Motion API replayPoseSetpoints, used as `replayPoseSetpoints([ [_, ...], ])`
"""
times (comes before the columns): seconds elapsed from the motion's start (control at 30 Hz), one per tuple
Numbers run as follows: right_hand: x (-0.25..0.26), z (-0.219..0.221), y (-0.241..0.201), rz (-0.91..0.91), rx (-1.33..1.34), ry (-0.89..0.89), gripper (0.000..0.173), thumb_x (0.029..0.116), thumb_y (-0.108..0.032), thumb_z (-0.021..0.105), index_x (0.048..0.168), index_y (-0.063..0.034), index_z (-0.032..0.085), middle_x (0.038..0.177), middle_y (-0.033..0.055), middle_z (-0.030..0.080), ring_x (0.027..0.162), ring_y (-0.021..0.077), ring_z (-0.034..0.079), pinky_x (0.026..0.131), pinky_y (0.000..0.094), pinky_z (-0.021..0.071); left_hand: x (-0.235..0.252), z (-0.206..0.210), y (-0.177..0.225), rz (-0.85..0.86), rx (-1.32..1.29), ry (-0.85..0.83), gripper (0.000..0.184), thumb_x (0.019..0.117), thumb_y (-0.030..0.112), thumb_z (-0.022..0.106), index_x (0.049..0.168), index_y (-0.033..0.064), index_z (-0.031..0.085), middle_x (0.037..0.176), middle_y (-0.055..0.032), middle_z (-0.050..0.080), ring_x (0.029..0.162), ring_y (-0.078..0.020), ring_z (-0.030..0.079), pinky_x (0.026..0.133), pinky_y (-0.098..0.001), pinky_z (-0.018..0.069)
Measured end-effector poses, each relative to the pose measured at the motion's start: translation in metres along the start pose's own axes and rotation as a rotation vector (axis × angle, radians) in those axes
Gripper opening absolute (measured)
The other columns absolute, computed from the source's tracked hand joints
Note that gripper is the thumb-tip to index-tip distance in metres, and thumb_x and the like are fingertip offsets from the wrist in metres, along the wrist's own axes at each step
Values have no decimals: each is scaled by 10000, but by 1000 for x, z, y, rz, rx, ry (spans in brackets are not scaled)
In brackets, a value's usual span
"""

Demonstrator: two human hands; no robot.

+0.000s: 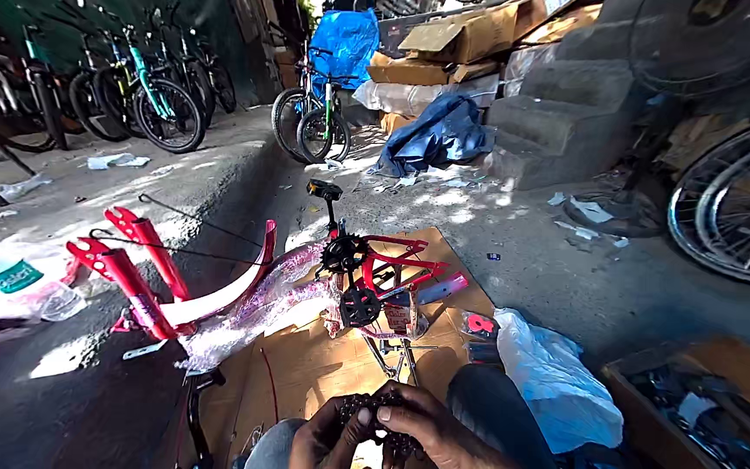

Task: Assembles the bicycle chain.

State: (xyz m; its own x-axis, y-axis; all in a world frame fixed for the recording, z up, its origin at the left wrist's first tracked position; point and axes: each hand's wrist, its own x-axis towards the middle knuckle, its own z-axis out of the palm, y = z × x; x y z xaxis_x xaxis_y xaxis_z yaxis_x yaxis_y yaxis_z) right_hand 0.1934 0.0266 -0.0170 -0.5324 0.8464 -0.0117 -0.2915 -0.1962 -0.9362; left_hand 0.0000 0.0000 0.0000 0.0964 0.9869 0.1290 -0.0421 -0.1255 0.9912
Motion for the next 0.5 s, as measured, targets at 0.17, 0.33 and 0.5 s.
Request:
replayPoseSetpoints([
  [0.17, 7, -36, -19, -82, -281, 66, 270, 1039, -258, 583, 1108, -41, 729, 993, 48, 718, 890, 117, 670, 812, 326, 565, 28, 0, 1, -36, -89, -30, 213, 1051, 58, 535, 1150, -75, 669, 1027, -184, 748, 912, -296, 757, 849, -485, 650],
  [0.33, 18, -62, -47, -193, -689, 88, 306, 1044, -302, 579, 1164, -60, 725, 1058, 47, 739, 941, 108, 699, 874, 337, 587, 44, -4, -10, 167, 93, -35, 239, 1040, 80, 564, 1183, -55, 699, 1073, -136, 755, 979, -225, 736, 932, -396, 612],
  [0.5, 26, -77, -76, -258, -619, 29, 251, 1024, -231, 631, 1092, -1, 704, 926, 54, 704, 828, 90, 665, 784, 275, 570, 57, -21, -10, 211, 182, -62, 327, 1049, 183, 573, 1269, -35, 681, 1140, -144, 749, 989, -256, 746, 900, -404, 631],
])
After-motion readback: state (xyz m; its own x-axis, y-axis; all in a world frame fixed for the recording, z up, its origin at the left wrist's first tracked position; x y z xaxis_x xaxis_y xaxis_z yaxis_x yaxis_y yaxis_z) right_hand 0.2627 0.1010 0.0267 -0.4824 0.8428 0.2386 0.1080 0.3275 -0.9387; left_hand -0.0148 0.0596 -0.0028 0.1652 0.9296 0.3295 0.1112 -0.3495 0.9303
